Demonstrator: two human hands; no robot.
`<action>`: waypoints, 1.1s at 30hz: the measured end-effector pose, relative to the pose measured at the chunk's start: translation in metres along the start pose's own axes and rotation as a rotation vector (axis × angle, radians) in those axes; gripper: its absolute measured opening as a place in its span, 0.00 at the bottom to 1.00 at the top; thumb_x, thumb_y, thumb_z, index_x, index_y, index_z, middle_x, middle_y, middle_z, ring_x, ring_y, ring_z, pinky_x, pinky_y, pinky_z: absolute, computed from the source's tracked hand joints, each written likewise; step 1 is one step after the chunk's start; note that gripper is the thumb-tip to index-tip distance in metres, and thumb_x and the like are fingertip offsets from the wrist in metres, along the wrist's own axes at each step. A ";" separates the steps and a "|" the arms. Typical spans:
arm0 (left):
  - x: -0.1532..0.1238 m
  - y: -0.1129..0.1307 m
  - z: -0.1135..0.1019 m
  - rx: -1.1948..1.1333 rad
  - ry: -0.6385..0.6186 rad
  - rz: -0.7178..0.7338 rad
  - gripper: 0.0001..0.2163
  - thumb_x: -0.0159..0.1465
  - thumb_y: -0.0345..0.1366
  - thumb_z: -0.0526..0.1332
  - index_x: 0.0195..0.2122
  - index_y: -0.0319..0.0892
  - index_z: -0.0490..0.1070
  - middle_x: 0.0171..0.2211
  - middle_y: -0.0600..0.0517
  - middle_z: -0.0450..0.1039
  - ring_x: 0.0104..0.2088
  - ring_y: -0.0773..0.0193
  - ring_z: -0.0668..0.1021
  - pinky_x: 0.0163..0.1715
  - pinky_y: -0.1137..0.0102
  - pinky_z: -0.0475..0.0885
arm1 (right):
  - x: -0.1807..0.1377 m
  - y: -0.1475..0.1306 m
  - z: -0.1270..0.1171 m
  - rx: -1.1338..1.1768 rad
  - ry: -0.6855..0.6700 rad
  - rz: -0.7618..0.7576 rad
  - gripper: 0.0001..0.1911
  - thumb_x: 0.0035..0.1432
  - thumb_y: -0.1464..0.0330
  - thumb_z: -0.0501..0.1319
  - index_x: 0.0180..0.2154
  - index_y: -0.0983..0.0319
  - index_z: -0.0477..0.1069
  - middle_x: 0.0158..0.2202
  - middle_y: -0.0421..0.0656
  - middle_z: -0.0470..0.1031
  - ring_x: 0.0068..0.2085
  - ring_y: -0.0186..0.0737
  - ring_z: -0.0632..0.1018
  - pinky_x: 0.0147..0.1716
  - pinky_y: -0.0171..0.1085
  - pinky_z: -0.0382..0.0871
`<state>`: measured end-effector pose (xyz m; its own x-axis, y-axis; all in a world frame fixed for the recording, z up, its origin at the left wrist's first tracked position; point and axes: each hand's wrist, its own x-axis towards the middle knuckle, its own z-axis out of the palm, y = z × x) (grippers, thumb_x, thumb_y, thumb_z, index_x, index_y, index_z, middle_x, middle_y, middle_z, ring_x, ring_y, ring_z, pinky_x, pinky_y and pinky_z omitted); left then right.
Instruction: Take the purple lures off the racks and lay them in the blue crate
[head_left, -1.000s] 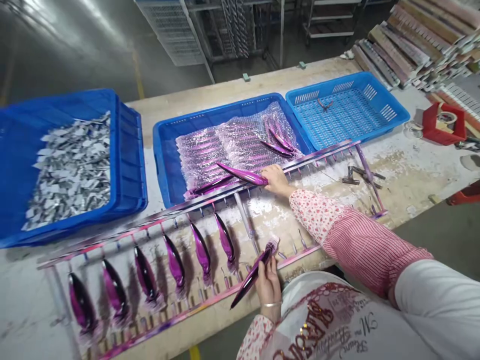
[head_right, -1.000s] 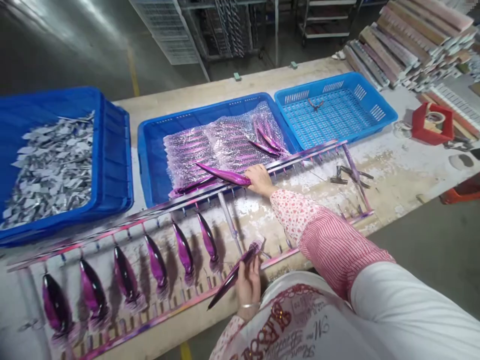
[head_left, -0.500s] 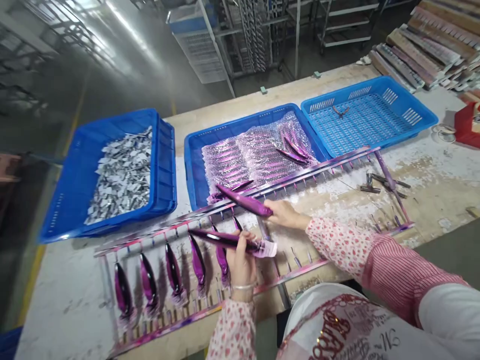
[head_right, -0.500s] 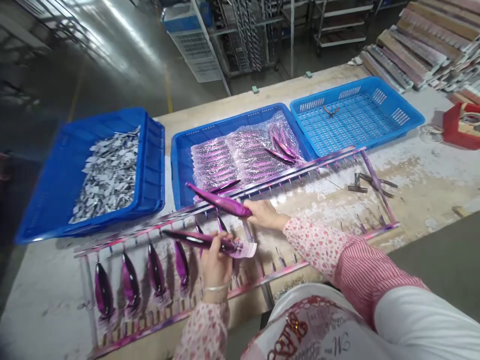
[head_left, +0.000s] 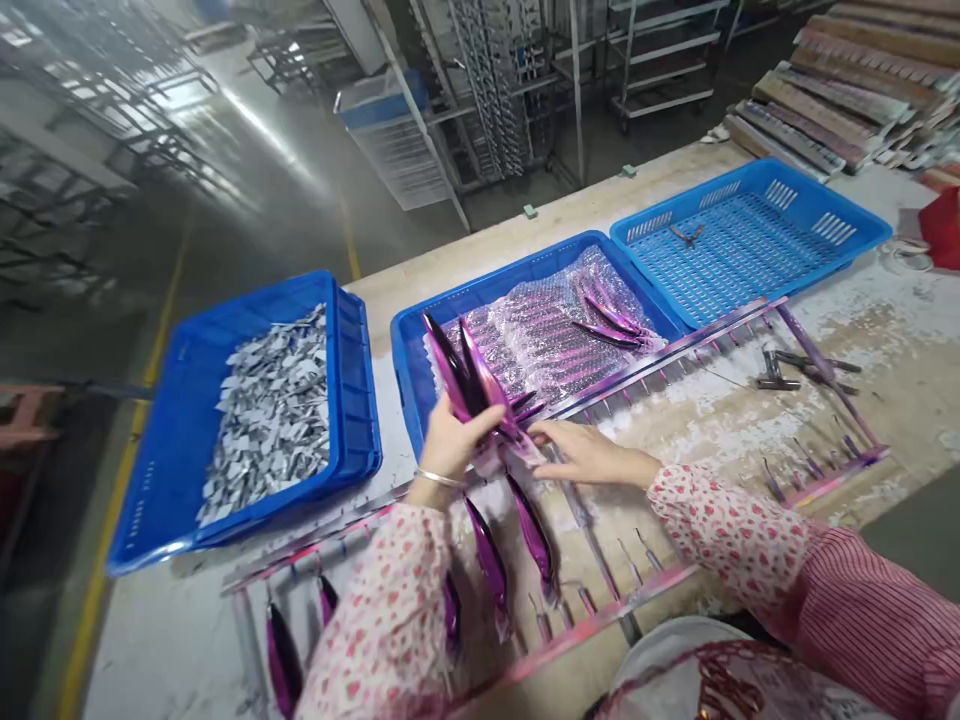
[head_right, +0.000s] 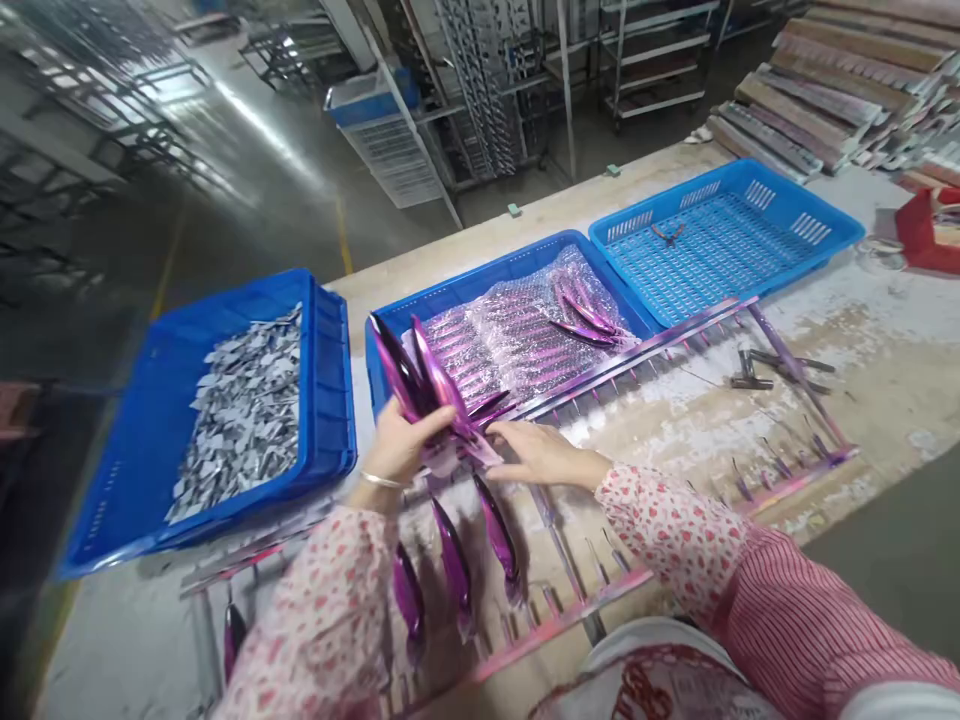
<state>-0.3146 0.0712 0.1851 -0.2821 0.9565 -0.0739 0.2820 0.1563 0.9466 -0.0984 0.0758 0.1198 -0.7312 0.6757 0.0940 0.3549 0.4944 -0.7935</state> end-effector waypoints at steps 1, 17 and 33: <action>0.021 0.007 -0.014 0.134 -0.012 0.071 0.30 0.43 0.47 0.74 0.44 0.39 0.70 0.37 0.50 0.77 0.35 0.59 0.78 0.38 0.66 0.73 | 0.005 0.006 -0.004 0.048 0.072 0.031 0.24 0.60 0.61 0.65 0.55 0.60 0.64 0.48 0.47 0.77 0.48 0.46 0.79 0.45 0.41 0.69; 0.145 -0.107 -0.028 1.247 -0.719 0.103 0.26 0.53 0.42 0.67 0.54 0.46 0.67 0.50 0.43 0.78 0.50 0.49 0.79 0.50 0.60 0.71 | 0.096 0.068 -0.016 -0.074 0.113 0.283 0.07 0.61 0.69 0.61 0.41 0.62 0.75 0.35 0.41 0.79 0.36 0.36 0.78 0.37 0.34 0.66; 0.179 -0.128 -0.054 0.824 -0.929 -0.009 0.33 0.51 0.54 0.64 0.55 0.43 0.70 0.50 0.48 0.79 0.48 0.52 0.79 0.50 0.66 0.72 | 0.158 0.079 0.020 -0.455 -0.295 0.323 0.22 0.63 0.66 0.61 0.58 0.59 0.67 0.53 0.52 0.70 0.53 0.50 0.74 0.49 0.44 0.70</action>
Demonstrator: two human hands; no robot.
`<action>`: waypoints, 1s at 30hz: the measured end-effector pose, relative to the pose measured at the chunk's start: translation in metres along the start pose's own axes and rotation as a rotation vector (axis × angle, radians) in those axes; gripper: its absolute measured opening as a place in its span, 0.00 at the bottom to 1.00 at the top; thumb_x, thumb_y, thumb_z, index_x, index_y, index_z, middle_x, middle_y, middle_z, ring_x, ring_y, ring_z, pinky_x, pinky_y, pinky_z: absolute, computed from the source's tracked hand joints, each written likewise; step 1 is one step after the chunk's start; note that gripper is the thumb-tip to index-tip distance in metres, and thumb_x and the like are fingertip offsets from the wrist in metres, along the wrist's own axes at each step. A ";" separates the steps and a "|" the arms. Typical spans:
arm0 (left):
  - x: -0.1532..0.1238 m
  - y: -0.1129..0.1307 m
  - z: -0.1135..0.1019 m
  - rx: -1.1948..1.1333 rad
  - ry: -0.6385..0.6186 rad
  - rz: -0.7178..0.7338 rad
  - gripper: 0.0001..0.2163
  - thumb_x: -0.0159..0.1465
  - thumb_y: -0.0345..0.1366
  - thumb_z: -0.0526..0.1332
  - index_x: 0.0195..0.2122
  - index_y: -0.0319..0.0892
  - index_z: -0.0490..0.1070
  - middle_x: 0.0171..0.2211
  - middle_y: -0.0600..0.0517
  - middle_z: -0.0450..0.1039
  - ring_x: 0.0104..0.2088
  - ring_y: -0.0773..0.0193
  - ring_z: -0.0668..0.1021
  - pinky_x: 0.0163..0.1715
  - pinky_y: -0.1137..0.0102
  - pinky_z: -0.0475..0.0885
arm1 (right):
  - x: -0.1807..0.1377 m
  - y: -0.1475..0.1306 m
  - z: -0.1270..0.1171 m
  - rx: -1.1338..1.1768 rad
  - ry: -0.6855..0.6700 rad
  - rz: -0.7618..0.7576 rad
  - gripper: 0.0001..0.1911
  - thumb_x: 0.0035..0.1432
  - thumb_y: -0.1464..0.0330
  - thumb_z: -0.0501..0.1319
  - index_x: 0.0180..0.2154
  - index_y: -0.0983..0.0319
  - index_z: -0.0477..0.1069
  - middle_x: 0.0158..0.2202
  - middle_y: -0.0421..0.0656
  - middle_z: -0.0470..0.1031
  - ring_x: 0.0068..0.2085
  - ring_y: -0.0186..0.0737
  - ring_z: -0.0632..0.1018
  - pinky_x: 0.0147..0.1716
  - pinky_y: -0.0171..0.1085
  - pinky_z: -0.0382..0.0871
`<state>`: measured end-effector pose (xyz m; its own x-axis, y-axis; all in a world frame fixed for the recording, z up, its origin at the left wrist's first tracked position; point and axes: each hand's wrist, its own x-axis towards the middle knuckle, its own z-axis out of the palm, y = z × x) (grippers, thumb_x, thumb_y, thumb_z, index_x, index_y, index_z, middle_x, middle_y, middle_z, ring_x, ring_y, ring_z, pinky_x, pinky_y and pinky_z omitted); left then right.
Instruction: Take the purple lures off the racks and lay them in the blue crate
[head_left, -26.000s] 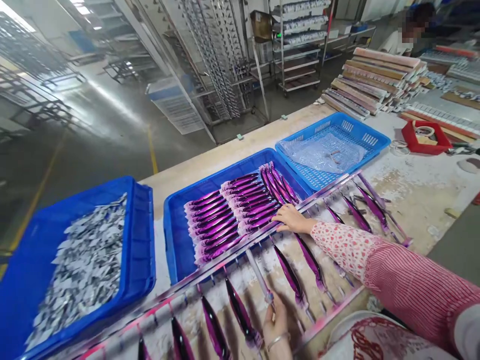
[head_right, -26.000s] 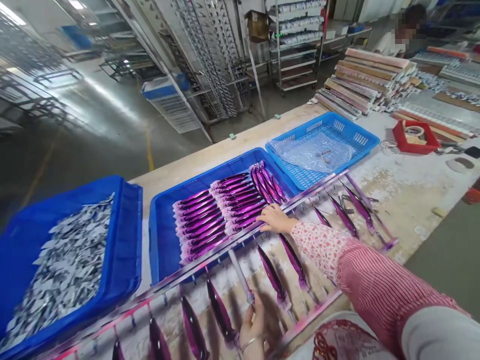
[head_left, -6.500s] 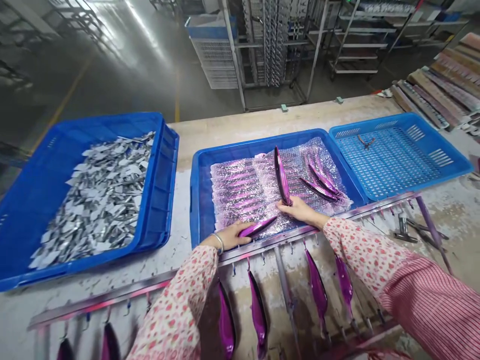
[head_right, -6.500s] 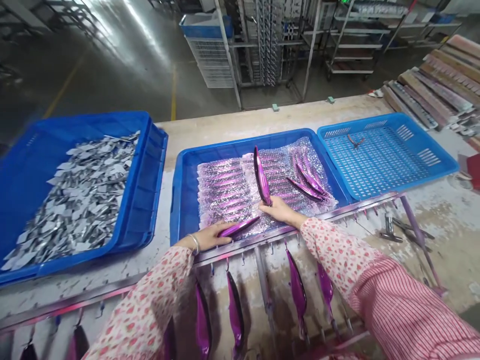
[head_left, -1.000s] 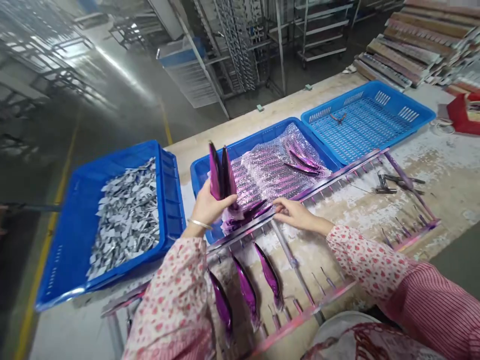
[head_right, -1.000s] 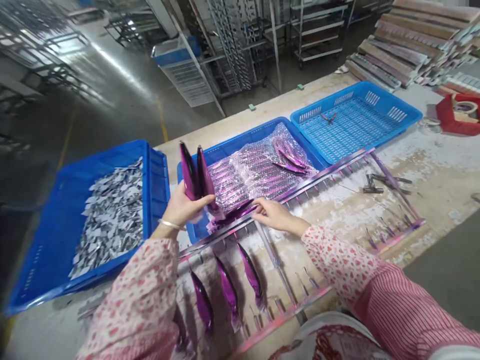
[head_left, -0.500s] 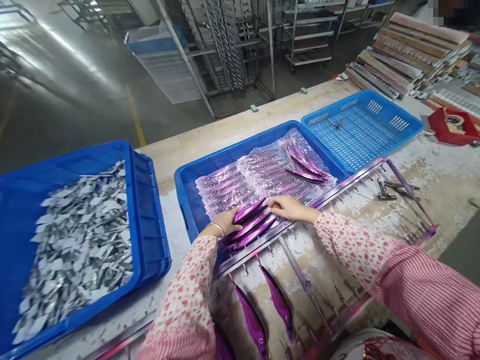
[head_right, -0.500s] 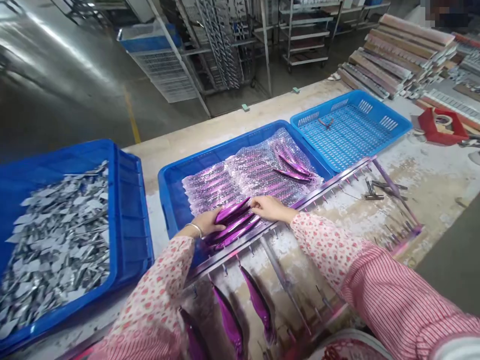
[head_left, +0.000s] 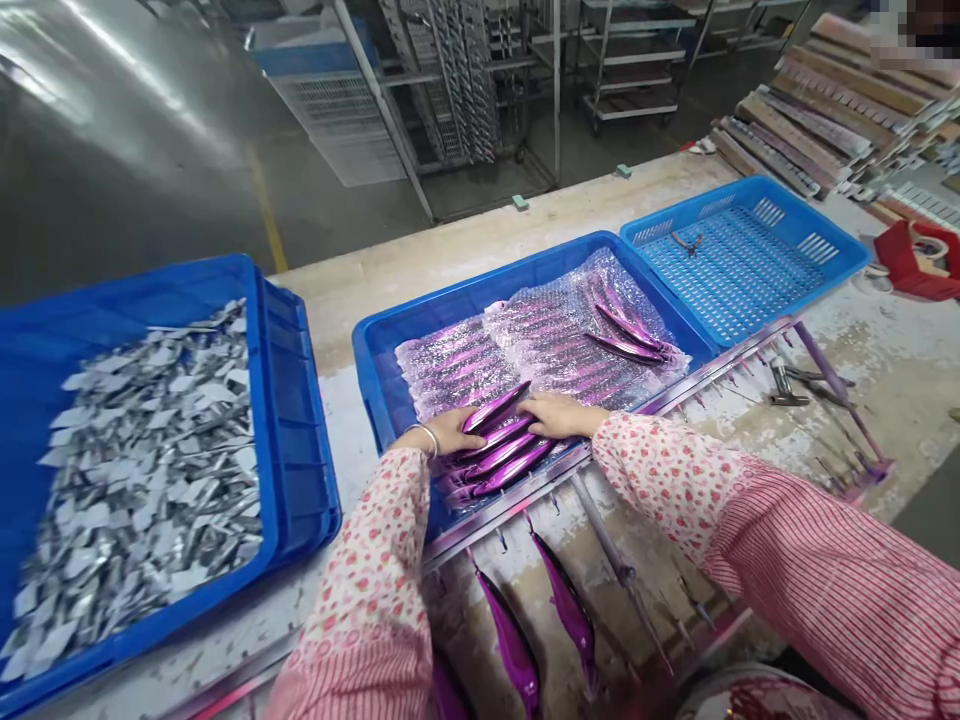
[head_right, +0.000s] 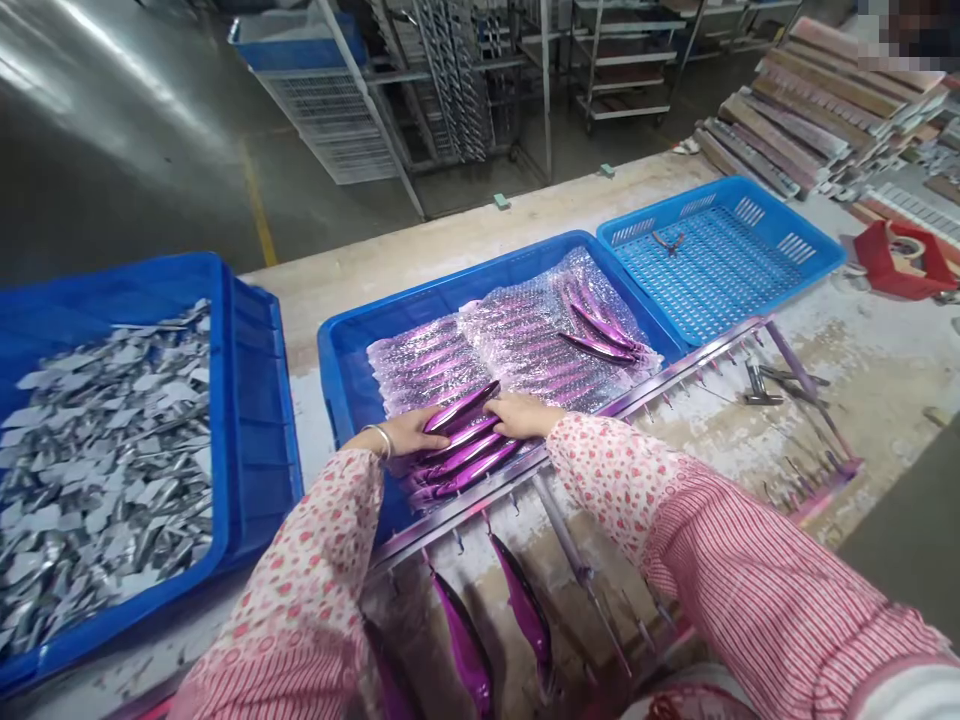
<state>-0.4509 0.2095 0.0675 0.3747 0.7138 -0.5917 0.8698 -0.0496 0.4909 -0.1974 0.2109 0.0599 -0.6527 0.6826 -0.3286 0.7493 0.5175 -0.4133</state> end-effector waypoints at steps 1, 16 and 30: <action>0.000 -0.001 0.000 -0.001 -0.011 0.004 0.34 0.52 0.56 0.63 0.56 0.43 0.70 0.51 0.48 0.79 0.49 0.52 0.79 0.50 0.66 0.72 | 0.001 -0.001 -0.001 0.002 -0.001 -0.035 0.22 0.63 0.65 0.61 0.58 0.58 0.68 0.52 0.51 0.71 0.52 0.49 0.74 0.49 0.43 0.70; 0.003 0.005 0.014 0.334 0.116 -0.078 0.29 0.65 0.55 0.52 0.64 0.50 0.65 0.51 0.41 0.73 0.53 0.47 0.75 0.54 0.58 0.67 | -0.002 0.006 0.012 0.010 0.082 -0.196 0.24 0.61 0.70 0.63 0.59 0.65 0.68 0.53 0.54 0.72 0.53 0.48 0.74 0.52 0.44 0.68; -0.029 0.033 0.018 0.394 0.314 -0.166 0.25 0.69 0.47 0.50 0.66 0.47 0.62 0.58 0.38 0.68 0.60 0.43 0.69 0.58 0.49 0.63 | -0.033 0.012 -0.002 0.018 0.193 -0.038 0.23 0.64 0.67 0.60 0.59 0.63 0.66 0.56 0.52 0.70 0.56 0.50 0.70 0.55 0.46 0.66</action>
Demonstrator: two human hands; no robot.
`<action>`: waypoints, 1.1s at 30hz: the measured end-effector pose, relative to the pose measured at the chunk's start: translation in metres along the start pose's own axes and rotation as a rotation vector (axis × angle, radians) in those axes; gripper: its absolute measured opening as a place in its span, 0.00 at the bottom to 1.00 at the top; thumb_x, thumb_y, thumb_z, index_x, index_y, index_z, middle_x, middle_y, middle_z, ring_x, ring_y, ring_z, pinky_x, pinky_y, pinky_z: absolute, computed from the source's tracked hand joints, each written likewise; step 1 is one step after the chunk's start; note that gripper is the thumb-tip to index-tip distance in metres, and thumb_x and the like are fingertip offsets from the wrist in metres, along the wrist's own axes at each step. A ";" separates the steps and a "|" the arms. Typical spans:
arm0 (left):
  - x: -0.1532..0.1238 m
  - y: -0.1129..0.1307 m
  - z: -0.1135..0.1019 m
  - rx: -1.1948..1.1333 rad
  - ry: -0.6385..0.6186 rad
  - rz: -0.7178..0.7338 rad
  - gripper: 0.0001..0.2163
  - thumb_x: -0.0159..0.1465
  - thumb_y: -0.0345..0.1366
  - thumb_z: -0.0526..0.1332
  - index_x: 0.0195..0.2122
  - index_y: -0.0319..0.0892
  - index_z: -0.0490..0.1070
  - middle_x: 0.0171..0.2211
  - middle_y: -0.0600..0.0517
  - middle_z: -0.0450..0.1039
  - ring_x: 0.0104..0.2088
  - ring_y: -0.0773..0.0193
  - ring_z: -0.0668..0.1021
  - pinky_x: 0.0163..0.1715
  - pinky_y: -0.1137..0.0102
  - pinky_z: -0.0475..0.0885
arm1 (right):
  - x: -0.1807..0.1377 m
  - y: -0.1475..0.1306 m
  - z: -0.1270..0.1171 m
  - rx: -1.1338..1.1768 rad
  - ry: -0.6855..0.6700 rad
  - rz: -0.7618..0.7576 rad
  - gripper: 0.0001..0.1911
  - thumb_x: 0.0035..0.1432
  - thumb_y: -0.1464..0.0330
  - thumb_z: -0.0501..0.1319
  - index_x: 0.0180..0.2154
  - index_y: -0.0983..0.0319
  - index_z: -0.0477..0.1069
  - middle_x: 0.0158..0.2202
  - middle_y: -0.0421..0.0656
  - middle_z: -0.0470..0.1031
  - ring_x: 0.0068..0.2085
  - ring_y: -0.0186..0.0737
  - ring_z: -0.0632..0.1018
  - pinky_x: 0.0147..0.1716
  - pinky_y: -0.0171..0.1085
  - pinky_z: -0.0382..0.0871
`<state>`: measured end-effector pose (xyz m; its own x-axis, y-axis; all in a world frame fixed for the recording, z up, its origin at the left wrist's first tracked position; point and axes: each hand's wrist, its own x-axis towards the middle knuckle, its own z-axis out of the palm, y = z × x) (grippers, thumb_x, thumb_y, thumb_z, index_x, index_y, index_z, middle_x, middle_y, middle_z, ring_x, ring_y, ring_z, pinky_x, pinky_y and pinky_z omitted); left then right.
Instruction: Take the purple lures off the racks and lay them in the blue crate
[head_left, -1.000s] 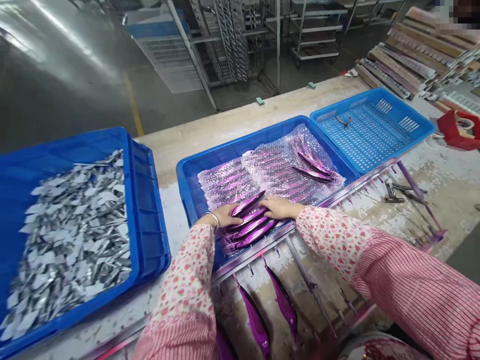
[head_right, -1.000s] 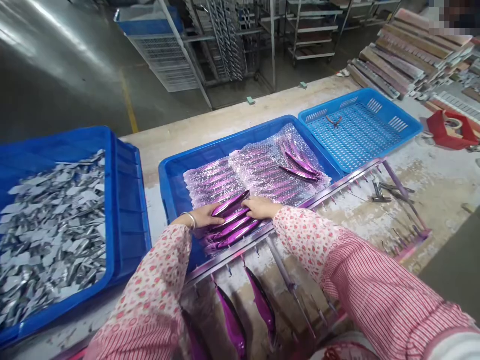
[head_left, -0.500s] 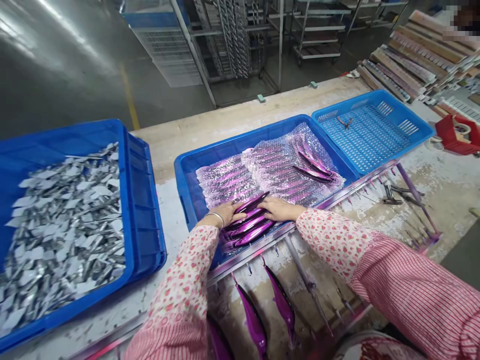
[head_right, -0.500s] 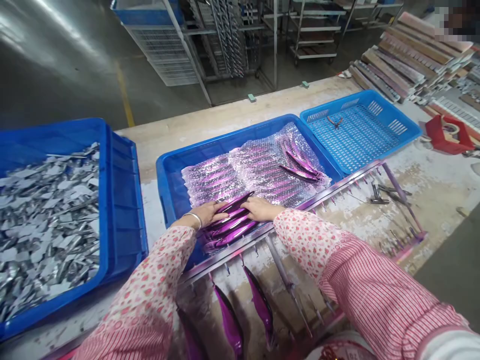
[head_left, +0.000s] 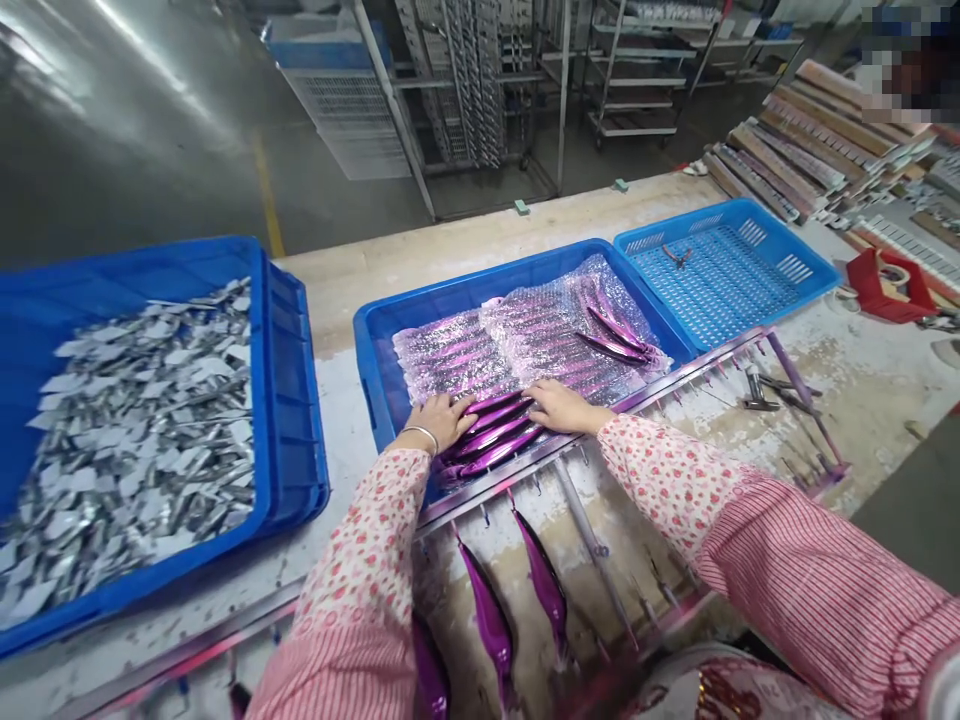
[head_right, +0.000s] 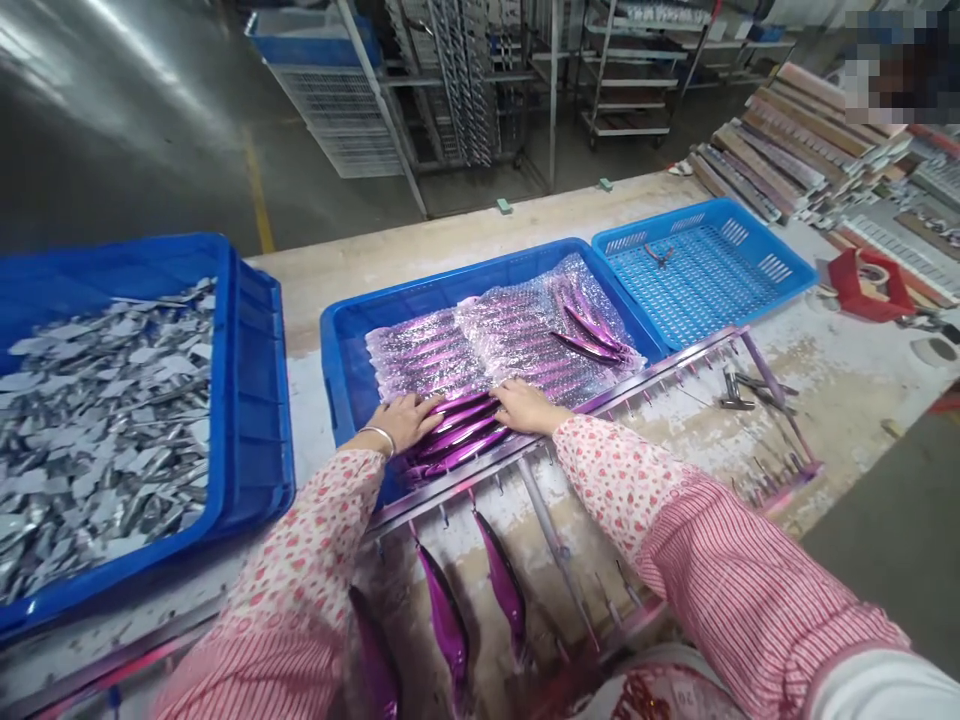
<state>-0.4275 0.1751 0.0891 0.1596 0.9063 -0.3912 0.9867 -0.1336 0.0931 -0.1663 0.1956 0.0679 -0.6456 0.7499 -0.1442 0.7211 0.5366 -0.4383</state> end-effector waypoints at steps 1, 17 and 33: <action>-0.012 0.006 0.000 -0.072 0.101 0.015 0.26 0.69 0.47 0.51 0.66 0.46 0.60 0.59 0.38 0.67 0.60 0.44 0.68 0.59 0.50 0.62 | -0.007 -0.002 -0.002 0.005 0.032 -0.038 0.22 0.65 0.66 0.60 0.59 0.64 0.66 0.56 0.52 0.71 0.56 0.49 0.70 0.56 0.46 0.65; -0.179 0.227 0.210 -1.142 0.346 -0.747 0.29 0.62 0.42 0.61 0.62 0.40 0.56 0.53 0.38 0.74 0.54 0.50 0.77 0.55 0.56 0.72 | -0.065 -0.078 0.043 -0.285 0.216 -0.046 0.33 0.58 0.42 0.60 0.49 0.64 0.69 0.47 0.54 0.73 0.50 0.55 0.69 0.59 0.54 0.52; -0.173 0.217 0.212 -1.038 0.480 -0.720 0.27 0.62 0.41 0.60 0.62 0.40 0.62 0.52 0.42 0.77 0.53 0.52 0.79 0.53 0.58 0.74 | -0.059 -0.077 0.052 -0.274 0.296 -0.023 0.32 0.52 0.46 0.66 0.47 0.64 0.70 0.49 0.55 0.72 0.52 0.57 0.68 0.58 0.56 0.54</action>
<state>-0.2345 -0.0955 -0.0174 -0.6159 0.7242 -0.3101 0.3319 0.5955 0.7315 -0.1963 0.0899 0.0638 -0.5908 0.7942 0.1426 0.7735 0.6077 -0.1801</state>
